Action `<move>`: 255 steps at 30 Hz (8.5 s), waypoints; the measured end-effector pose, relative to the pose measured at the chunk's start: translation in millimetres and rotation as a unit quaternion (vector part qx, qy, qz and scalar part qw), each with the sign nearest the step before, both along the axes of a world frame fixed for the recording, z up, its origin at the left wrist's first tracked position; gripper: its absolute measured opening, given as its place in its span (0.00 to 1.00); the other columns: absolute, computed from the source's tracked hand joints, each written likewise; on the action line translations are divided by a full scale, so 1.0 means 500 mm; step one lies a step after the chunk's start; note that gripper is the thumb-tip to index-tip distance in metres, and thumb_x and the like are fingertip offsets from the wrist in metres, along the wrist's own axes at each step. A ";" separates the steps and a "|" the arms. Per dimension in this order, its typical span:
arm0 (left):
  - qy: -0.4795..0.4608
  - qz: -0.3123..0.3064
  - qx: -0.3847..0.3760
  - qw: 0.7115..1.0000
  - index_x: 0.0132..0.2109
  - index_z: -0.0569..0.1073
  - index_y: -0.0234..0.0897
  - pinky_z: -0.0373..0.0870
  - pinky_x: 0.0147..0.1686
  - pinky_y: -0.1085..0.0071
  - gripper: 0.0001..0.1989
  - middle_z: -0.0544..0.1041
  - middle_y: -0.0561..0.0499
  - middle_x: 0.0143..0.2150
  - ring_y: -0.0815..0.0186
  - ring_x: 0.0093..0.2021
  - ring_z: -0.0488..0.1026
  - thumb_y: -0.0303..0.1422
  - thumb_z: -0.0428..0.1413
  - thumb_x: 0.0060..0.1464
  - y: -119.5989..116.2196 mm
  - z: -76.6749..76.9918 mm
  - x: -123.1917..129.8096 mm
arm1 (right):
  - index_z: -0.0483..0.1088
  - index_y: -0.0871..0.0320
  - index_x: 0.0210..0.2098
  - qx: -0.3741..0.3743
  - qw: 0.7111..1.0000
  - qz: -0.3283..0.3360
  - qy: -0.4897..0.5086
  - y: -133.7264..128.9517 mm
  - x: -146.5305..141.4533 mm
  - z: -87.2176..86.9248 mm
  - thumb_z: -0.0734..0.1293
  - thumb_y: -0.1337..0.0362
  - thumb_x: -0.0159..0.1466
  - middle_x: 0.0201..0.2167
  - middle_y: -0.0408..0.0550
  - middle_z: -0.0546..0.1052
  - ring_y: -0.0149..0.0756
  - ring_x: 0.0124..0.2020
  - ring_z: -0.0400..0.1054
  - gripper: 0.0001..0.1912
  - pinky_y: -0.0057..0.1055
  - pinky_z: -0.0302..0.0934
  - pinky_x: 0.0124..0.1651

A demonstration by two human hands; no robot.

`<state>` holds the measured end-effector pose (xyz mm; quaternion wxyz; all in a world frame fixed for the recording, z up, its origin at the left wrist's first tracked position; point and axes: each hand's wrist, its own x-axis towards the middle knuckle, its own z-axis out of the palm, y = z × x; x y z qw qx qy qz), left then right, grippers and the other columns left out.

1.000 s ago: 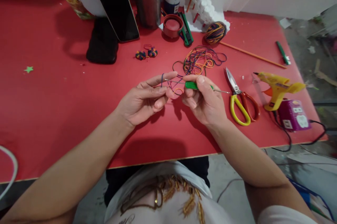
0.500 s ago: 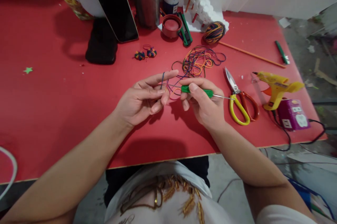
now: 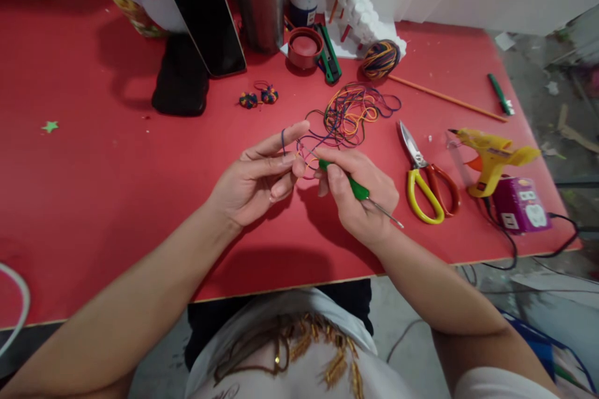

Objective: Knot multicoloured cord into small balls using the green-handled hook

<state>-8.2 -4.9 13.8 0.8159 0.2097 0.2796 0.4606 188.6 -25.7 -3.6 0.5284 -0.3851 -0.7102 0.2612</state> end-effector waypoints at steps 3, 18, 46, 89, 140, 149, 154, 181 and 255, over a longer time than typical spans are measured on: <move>-0.019 -0.011 -0.026 0.999 0.62 0.83 0.39 0.64 0.20 0.84 0.27 0.82 0.50 0.32 0.77 0.19 0.67 0.16 0.58 0.61 -0.002 -0.001 0.000 | 0.79 0.53 0.58 0.042 0.998 -0.008 -0.040 -0.001 -0.003 -0.001 0.65 0.67 0.77 0.40 0.49 0.87 0.38 0.41 0.81 0.15 0.39 0.77 0.50; -0.116 -0.010 -0.094 0.989 0.63 0.80 0.40 0.54 0.15 0.90 0.29 0.78 0.57 0.29 0.83 0.16 0.61 0.16 0.62 0.56 -0.012 0.012 0.002 | 0.70 0.45 0.72 0.097 0.993 0.019 -0.065 -0.011 0.002 -0.004 0.65 0.70 0.75 0.46 0.51 0.86 0.45 0.50 0.82 0.29 0.41 0.78 0.56; -0.107 -0.082 -0.054 0.989 0.54 0.85 0.30 0.39 0.07 0.87 0.19 0.72 0.55 0.25 0.87 0.09 0.40 0.20 0.60 0.57 0.004 0.017 -0.030 | 0.84 0.52 0.53 -0.056 0.991 0.066 0.103 0.014 0.027 0.007 0.68 0.55 0.75 0.31 0.49 0.82 0.39 0.30 0.76 0.15 0.43 0.78 0.40; -0.183 -0.213 -0.086 0.956 0.52 0.84 0.19 0.50 0.07 0.87 0.22 0.71 0.52 0.23 0.83 0.07 0.39 0.19 0.52 0.55 0.008 0.003 -0.046 | 0.88 0.57 0.45 -0.185 0.934 0.216 0.215 0.041 0.072 0.042 0.73 0.61 0.70 0.27 0.47 0.80 0.27 0.19 0.65 0.10 0.24 0.56 0.15; 0.000 -0.050 -0.017 0.999 0.46 0.87 0.27 0.63 0.16 0.85 0.13 0.82 0.44 0.28 0.76 0.18 0.69 0.18 0.65 0.54 0.004 0.017 -0.016 | 0.82 0.55 0.49 -0.282 0.882 0.167 0.340 0.037 0.004 -0.002 0.71 0.55 0.73 0.31 0.42 0.81 0.24 0.21 0.68 0.12 0.26 0.66 0.27; 0.005 -0.038 0.020 0.999 0.55 0.86 0.31 0.63 0.17 0.85 0.19 0.84 0.44 0.31 0.75 0.20 0.70 0.18 0.64 0.56 0.000 0.016 -0.017 | 0.83 0.54 0.46 -0.276 0.889 0.153 0.333 0.044 0.002 0.002 0.72 0.53 0.73 0.29 0.41 0.79 0.24 0.20 0.67 0.12 0.26 0.66 0.27; 0.001 -0.052 0.027 0.998 0.55 0.86 0.30 0.67 0.19 0.85 0.18 0.84 0.44 0.31 0.75 0.20 0.71 0.20 0.65 0.58 -0.004 0.015 -0.012 | 0.83 0.54 0.47 -0.287 0.879 0.188 0.330 0.046 0.011 -0.004 0.73 0.56 0.73 0.30 0.42 0.82 0.24 0.21 0.69 0.11 0.25 0.65 0.26; 0.032 -0.020 0.045 0.998 0.51 0.87 0.30 0.68 0.19 0.85 0.15 0.85 0.42 0.30 0.75 0.19 0.72 0.23 0.69 0.57 -0.003 0.011 -0.007 | 0.84 0.49 0.50 -0.254 0.908 0.139 0.302 0.037 0.002 -0.013 0.73 0.55 0.73 0.35 0.43 0.83 0.29 0.26 0.74 0.10 0.31 0.72 0.33; -0.005 0.007 0.032 0.999 0.56 0.86 0.44 0.69 0.21 0.85 0.20 0.87 0.50 0.35 0.76 0.22 0.75 0.22 0.69 0.59 -0.011 -0.009 0.008 | 0.71 0.57 0.67 0.217 0.957 -0.026 -0.191 0.001 0.014 -0.003 0.69 0.72 0.71 0.49 0.57 0.88 0.43 0.48 0.83 0.26 0.36 0.80 0.51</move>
